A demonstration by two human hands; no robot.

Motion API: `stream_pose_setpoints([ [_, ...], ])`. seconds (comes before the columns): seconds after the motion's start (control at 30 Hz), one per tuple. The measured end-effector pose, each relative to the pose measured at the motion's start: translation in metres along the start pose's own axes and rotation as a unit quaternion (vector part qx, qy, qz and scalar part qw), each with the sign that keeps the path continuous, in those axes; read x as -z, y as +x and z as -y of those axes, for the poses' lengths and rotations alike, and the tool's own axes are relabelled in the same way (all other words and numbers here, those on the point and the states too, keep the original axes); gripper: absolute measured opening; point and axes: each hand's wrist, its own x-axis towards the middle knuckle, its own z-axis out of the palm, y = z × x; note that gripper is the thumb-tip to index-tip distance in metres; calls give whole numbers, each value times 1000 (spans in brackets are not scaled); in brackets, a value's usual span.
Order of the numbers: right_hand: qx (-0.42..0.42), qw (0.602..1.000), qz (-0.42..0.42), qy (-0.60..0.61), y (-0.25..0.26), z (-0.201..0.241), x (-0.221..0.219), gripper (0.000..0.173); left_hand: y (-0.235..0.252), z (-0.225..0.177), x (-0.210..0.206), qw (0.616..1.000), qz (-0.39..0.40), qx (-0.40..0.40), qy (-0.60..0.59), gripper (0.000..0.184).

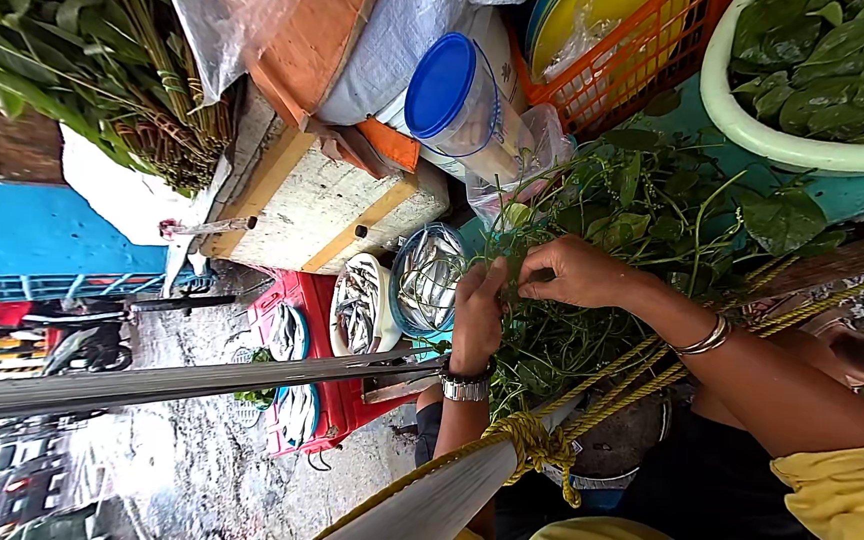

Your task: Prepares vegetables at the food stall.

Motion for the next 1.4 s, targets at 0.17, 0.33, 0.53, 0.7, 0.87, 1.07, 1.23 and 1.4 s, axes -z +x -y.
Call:
stream_pose_setpoints([
  [0.17, -26, 999, 18, 13, 3, -2, 11, 10, 0, 0, 4, 1000, -8, -1, -9, 18],
  [0.33, -23, 1000, -5, 8, 3, -5, 14, 11, 0, -1, 6, 1000, -9, -11, -22, 18],
  [0.53, -49, 998, -23, 10, 3, -5, 16, 12, 0, 1, 7, 999, -12, -12, -33, 17],
  [0.7, -27, 987, 6, 157, -3, 3, 20, 16, 1, 2, 10, 999, -18, -9, -40, 18],
  [0.87, -59, 985, 11, 162, -4, 2, 21, 20, 0, 2, 9, 999, -24, -6, -47, 18],
  [1.07, -71, 993, 20, 94, 0, -2, 17, 23, -2, 2, 8, 999, -17, -11, -45, 18],
  [1.23, -100, 982, 76, 142, -1, 2, 18, 22, -2, 7, 7, 998, -21, -27, -43, 19],
  [1.4, -109, 971, 78, 196, -2, 0, 20, 12, -1, 8, 7, 998, -25, -34, -36, 18],
])
